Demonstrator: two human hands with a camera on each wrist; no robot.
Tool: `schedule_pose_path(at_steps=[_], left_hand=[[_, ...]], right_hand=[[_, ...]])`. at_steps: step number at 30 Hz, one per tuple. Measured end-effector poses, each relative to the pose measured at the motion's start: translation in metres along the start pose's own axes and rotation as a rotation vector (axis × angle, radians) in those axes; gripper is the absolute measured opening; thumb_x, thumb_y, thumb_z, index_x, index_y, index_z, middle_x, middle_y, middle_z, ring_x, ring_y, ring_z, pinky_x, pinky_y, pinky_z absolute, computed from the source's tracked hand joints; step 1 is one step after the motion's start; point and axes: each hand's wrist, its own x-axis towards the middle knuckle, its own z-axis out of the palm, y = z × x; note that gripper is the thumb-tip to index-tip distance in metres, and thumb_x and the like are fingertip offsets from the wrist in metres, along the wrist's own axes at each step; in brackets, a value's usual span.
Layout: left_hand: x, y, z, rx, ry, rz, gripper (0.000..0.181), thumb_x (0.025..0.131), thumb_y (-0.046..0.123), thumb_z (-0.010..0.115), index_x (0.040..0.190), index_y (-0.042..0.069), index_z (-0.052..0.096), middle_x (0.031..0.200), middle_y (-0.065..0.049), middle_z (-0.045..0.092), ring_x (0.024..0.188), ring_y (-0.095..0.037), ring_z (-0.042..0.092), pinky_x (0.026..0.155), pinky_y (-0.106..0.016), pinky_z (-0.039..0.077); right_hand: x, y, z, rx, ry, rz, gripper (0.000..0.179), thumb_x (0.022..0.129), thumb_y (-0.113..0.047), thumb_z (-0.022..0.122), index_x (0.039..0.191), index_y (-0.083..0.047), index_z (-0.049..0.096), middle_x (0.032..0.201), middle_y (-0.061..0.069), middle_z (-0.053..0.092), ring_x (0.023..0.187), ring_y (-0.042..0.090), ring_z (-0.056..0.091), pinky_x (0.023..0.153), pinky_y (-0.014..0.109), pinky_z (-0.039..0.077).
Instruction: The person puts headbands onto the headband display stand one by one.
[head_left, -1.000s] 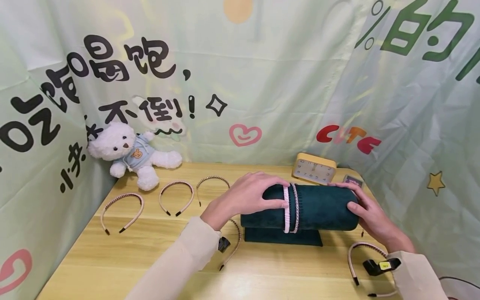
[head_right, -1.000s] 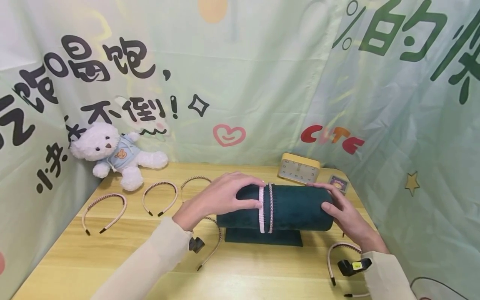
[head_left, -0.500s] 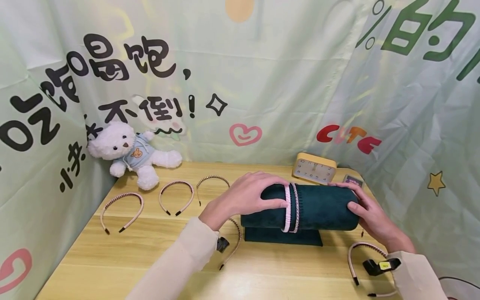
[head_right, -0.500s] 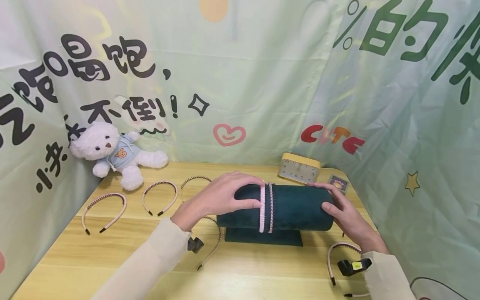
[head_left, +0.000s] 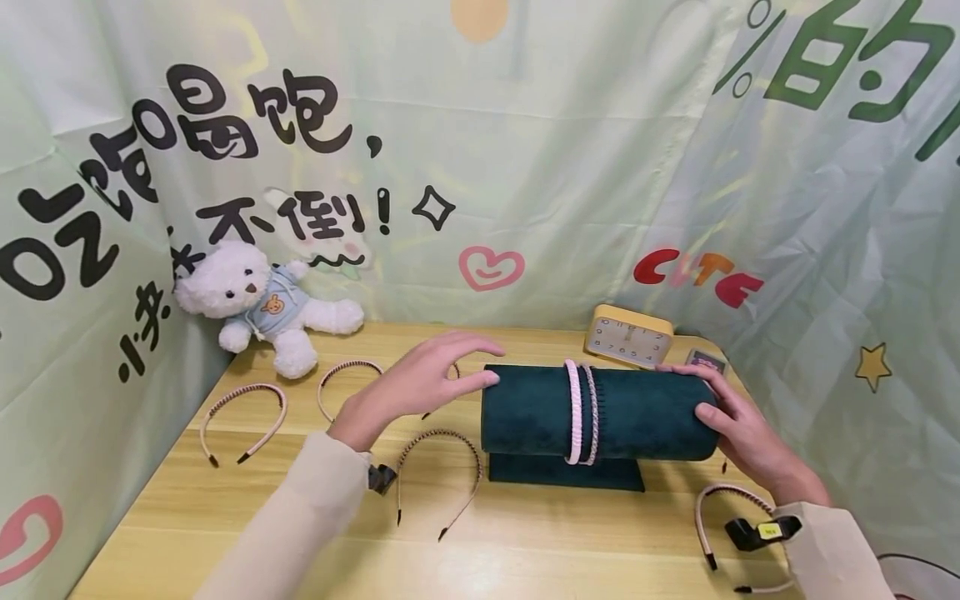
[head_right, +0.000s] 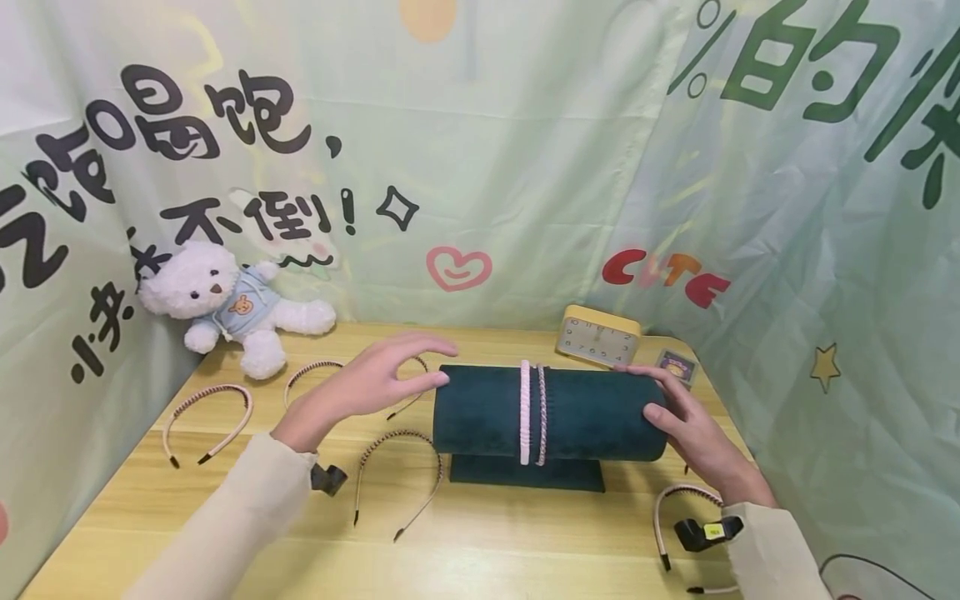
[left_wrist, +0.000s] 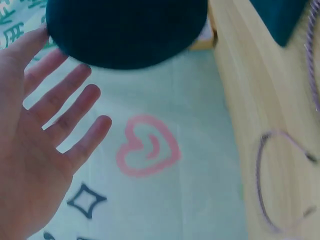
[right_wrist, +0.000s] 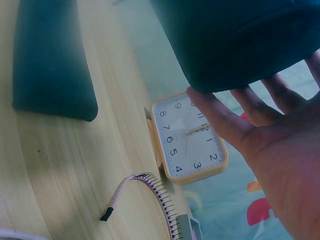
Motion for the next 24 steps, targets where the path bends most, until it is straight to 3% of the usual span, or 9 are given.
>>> schedule_pose_path(at_steps=[6, 10, 19, 24], left_hand=[[-0.020, -0.022, -0.010, -0.024, 0.039, -0.048, 0.038, 0.109, 0.045, 0.067, 0.144, 0.029, 0.069, 0.149, 0.007, 0.066, 0.144, -0.020, 0.059, 0.121, -0.053, 0.048], [-0.030, -0.034, -0.008, -0.038, 0.026, -0.076, 0.036, 0.109, 0.040, 0.068, 0.143, 0.026, 0.070, 0.147, 0.005, 0.068, 0.145, -0.023, 0.058, 0.123, -0.055, 0.045], [-0.045, -0.062, 0.017, -0.010, -0.039, -0.068, 0.035, 0.107, 0.031, 0.072, 0.140, 0.017, 0.073, 0.142, 0.000, 0.072, 0.141, -0.027, 0.061, 0.122, -0.054, 0.047], [-0.055, -0.076, 0.032, 0.008, -0.068, -0.053, 0.033, 0.108, 0.028, 0.072, 0.137, 0.014, 0.074, 0.142, -0.003, 0.072, 0.141, -0.032, 0.061, 0.121, -0.058, 0.046]], right_hand=[[0.000, 0.001, 0.000, 0.001, 0.000, -0.008, 0.048, 0.118, -0.010, 0.036, 0.166, -0.011, 0.036, 0.164, -0.014, 0.050, 0.134, 0.005, 0.057, 0.102, 0.023, 0.058], [0.001, 0.000, 0.001, 0.014, -0.007, -0.013, 0.048, 0.118, -0.009, 0.035, 0.166, -0.010, 0.035, 0.164, -0.013, 0.049, 0.136, 0.005, 0.057, 0.104, 0.023, 0.057], [0.000, -0.003, 0.003, 0.019, 0.003, -0.006, 0.048, 0.118, -0.010, 0.037, 0.165, -0.014, 0.039, 0.165, -0.010, 0.048, 0.134, 0.006, 0.057, 0.102, 0.023, 0.058], [0.000, -0.003, 0.003, 0.011, -0.001, -0.001, 0.048, 0.118, -0.012, 0.036, 0.166, -0.010, 0.035, 0.166, -0.008, 0.046, 0.135, 0.007, 0.057, 0.103, 0.024, 0.058]])
